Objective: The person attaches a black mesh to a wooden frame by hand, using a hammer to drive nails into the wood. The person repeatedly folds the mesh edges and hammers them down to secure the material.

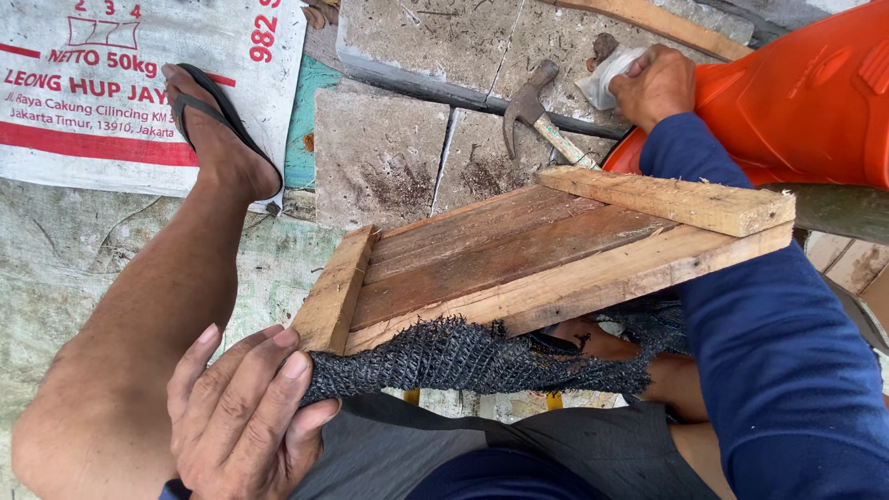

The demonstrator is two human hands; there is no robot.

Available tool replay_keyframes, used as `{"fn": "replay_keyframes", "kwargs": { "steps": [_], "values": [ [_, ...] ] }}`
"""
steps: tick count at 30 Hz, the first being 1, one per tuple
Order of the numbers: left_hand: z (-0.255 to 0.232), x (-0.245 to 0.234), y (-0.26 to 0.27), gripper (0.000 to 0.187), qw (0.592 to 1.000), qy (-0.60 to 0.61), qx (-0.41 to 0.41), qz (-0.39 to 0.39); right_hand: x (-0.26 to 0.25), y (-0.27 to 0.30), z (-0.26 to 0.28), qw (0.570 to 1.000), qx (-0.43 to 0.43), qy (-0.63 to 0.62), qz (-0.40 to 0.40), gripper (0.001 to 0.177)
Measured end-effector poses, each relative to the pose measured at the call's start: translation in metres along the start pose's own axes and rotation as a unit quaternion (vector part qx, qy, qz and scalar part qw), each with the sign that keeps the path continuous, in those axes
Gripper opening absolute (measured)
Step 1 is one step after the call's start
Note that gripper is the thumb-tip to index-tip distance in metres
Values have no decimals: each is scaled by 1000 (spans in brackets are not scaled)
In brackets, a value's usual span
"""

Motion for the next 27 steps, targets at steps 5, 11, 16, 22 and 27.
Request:
{"fn": "replay_keyframes", "kwargs": {
  "steps": [5, 11, 16, 22, 27],
  "values": [
    [1, 1, 1, 36, 1000, 2, 3, -2, -1, -7, -3, 999, -9, -41, -18, 19],
    [1, 2, 0, 36, 1000, 2, 5, 0, -4, -2, 4, 997, -65, -17, -45, 22],
    [1, 0, 0, 37, 1000, 5, 13, -13, -6, 4, 10, 997, -69, 2, -47, 12],
    [4, 4, 4, 37, 1000, 4, 27, 2, -15, 8, 23, 982, -147, 80, -90, 14],
    [7, 6, 7, 37, 1000, -1, 18, 8, -8, 9, 21, 984, -146, 70, -76, 14]
  ]
}}
Point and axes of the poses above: each hand's wrist, its own y-axis away from the middle knuckle, its own x-axis out of the palm, z = x × y, the point moved 10 cm from there along -y, towards the middle knuckle, and after that the axes turned 8 degrees about -y, right-handed, at the moved point
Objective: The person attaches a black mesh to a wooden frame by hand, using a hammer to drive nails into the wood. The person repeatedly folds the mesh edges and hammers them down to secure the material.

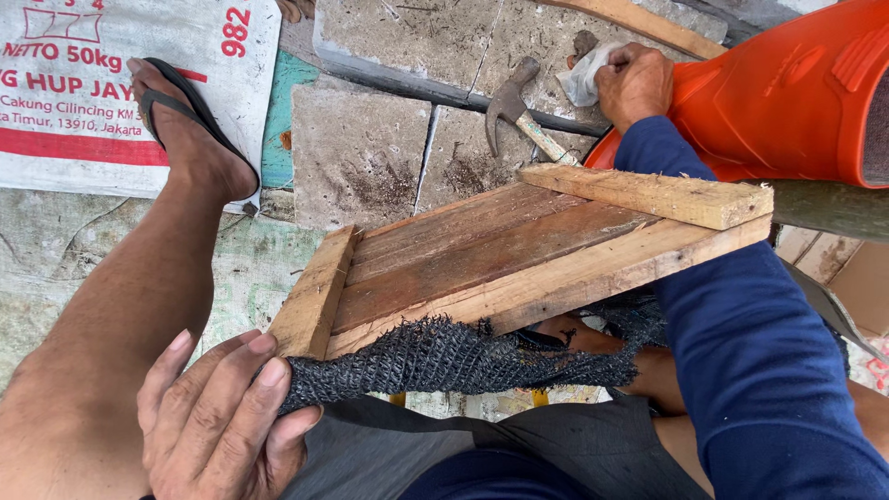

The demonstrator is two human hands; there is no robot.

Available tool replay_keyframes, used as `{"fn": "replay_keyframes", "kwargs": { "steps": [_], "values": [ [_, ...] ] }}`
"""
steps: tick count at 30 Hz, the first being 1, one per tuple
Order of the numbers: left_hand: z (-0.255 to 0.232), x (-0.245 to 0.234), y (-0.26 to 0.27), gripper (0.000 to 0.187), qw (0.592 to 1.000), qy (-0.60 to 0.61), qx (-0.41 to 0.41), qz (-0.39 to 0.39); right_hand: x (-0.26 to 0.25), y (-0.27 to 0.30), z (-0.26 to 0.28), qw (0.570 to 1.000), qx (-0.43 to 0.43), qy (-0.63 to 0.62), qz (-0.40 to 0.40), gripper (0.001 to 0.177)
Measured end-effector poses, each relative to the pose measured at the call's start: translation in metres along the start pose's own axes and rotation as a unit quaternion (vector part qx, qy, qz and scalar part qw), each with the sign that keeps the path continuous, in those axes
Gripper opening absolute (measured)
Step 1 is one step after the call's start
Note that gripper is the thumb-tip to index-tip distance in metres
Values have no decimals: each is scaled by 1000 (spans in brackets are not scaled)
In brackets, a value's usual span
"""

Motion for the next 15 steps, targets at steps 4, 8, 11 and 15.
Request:
{"fn": "replay_keyframes", "kwargs": {
  "steps": [4, 8, 11, 15],
  "values": [
    [1, 1, -2, 37, 1000, 1, -8, 1, -4, 1, 0, 1000, 3, -5, -12, 12],
    [1, 0, -4, 38, 1000, 20, -4, -3, -5, 2, 5, 1000, -17, -1, -9, 12],
    [0, -1, -6, 39, 999, 35, -6, -4, -10, -1, 5, 1000, -15, -11, -15, 13],
    [1, -2, -5, 39, 999, 33, -16, -4, -12, 2, 6, 1000, -10, 8, -24, 9]
  ]
}}
Point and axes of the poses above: each hand's wrist, its own y-axis away from the middle knuckle, its own x-axis out of the palm, z = x × y, the point moved 10 cm from there along -y, towards the middle knuckle, and after that the axes turned 8 degrees about -y, right-handed, at the moved point
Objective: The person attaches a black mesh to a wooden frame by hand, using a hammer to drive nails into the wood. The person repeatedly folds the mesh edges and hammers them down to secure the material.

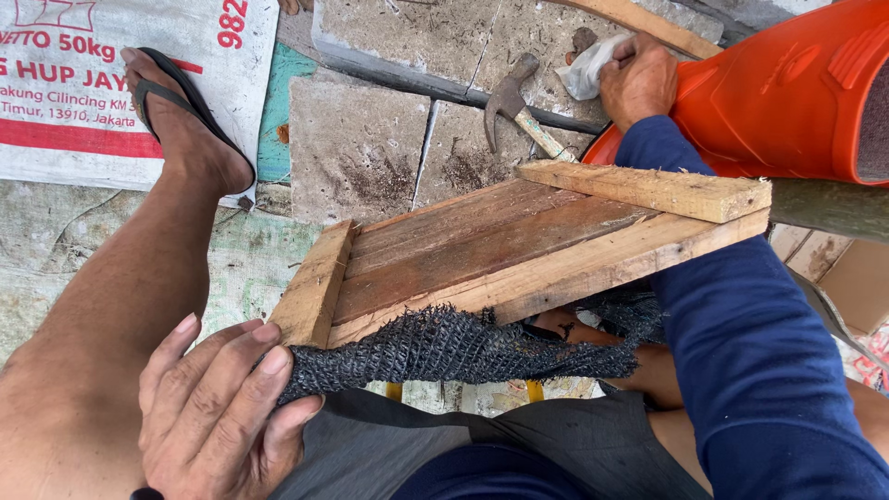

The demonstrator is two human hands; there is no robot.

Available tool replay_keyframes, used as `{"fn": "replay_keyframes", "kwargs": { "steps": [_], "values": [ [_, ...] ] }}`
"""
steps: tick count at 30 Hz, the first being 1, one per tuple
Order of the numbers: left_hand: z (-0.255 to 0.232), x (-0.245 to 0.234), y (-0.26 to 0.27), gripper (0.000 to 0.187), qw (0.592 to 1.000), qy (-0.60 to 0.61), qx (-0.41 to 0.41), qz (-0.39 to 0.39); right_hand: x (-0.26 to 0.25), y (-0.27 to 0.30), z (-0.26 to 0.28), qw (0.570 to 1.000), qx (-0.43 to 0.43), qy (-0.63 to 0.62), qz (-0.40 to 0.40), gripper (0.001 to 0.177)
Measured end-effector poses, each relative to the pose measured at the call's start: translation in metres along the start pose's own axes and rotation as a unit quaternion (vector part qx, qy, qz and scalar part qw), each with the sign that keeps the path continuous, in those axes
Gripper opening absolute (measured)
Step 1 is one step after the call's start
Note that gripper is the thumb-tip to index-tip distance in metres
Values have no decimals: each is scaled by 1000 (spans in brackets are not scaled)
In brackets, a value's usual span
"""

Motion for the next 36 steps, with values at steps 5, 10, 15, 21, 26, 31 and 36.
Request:
{"fn": "replay_keyframes", "kwargs": {
  "steps": [5, 10, 15, 21, 26, 31, 36],
  "values": [
    [-1, 1, 4, 41, 1000, -5, 30, 5, -2, 6, 17, 994, -95, 37, -37, 7],
    [1, 4, 13, 40, 999, -12, 45, 7, 5, 1, -11, 999, -25, -33, -20, 9],
    [5, 6, 14, 41, 999, -15, 45, 6, 13, -2, -20, 996, 0, -86, -1, 16],
    [4, 5, 11, 41, 999, -12, 46, 9, 6, -2, -10, 994, -8, -112, 5, 14],
    [-1, 2, 0, 40, 999, -2, 38, 12, -4, 4, 14, 995, -82, -48, -11, 17],
    [-7, -9, -21, 38, 1000, 27, -8, -3, -53, 8, 75, 972, -115, -186, 85, 8],
    [-1, -26, -14, 42, 997, 66, 8, -30, -140, 49, 178, 925, -99, -306, 204, 4]
  ]
}}
Point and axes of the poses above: each hand's wrist, its own y-axis away from the middle knuckle, its own x-axis out of the palm, z = x × y, the point moved 10 cm from there along -y, towards the middle knuckle, and after that the axes turned 8 degrees about -y, right-handed, at the moved point
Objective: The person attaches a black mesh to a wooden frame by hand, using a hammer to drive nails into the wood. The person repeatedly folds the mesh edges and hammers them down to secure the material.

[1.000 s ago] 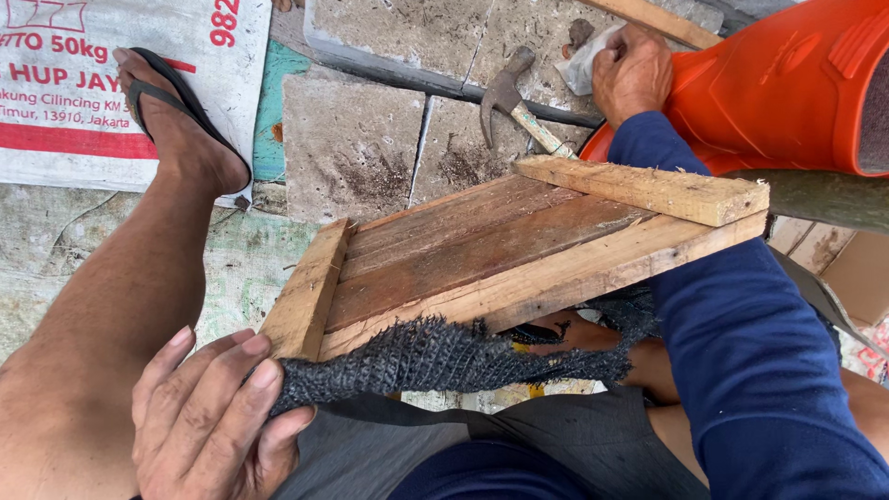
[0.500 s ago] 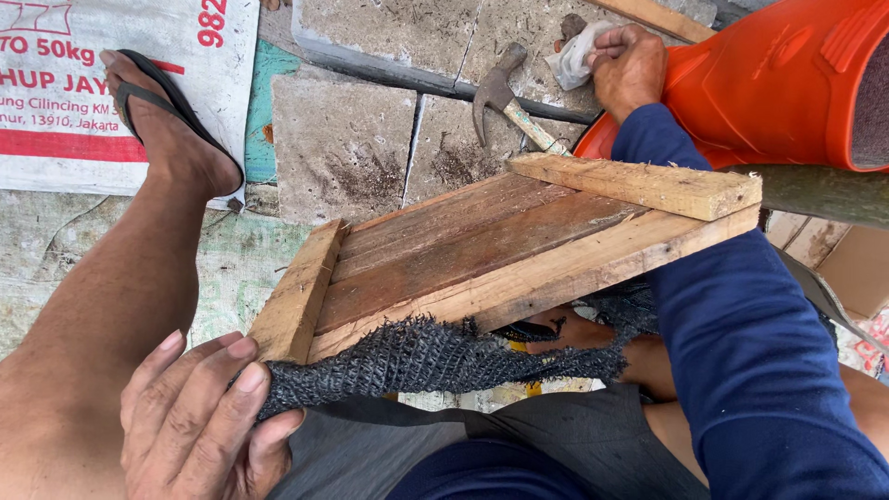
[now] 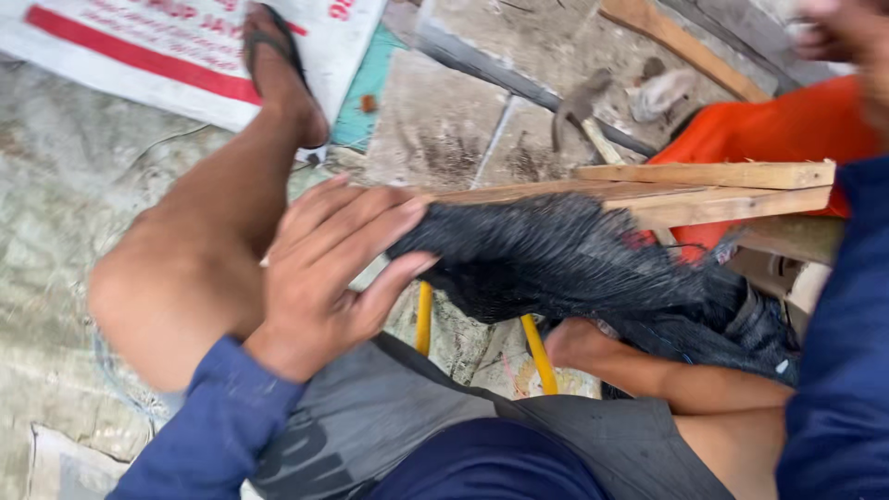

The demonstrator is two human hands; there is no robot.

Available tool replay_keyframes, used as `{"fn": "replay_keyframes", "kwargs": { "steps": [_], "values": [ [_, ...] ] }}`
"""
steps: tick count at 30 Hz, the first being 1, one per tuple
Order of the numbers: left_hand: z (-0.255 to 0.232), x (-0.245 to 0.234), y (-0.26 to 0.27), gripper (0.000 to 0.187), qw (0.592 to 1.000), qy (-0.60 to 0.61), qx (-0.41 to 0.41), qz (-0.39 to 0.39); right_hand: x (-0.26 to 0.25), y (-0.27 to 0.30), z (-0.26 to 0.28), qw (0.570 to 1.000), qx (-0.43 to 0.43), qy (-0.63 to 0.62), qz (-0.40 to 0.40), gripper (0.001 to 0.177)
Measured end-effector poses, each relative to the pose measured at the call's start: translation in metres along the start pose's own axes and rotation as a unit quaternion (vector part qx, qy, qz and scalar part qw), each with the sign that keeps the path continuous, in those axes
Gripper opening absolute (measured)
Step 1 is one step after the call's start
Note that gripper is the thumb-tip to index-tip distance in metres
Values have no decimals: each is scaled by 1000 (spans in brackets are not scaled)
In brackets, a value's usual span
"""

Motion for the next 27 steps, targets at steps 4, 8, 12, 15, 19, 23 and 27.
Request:
{"fn": "replay_keyframes", "kwargs": {
  "steps": [4, 8, 12, 15, 19, 23, 27],
  "values": [
    [2, -9, 7, 43, 997, 59, 13, -40, 70, 59, 94, 996, -68, 50, -37, 4],
    [2, -15, 10, 44, 992, 109, 7, -59, 142, 145, 234, 983, -156, 84, -45, 6],
    [2, -18, 13, 42, 987, 138, 14, -77, 233, 168, 284, 962, -256, 93, 14, 10],
    [6, -16, 21, 41, 986, 145, 17, -85, 267, 161, 265, 946, -301, 116, 22, 10],
    [8, -19, 21, 41, 982, 155, 17, -110, 283, 154, 250, 934, -325, 148, 23, 8],
    [10, -17, 24, 42, 983, 145, 16, -107, 290, 149, 249, 941, -297, 160, 29, 9],
    [12, -15, 23, 43, 983, 148, 20, -104, 289, 142, 238, 951, -269, 149, 26, 9]
  ]
}}
Point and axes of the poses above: each hand's wrist, its own y-axis away from the middle knuckle, its own x-axis out of the palm, z = x × y, the point moved 10 cm from there along -y, towards the middle knuckle, and after that the axes turned 8 degrees about -y, right-handed, at the moved point
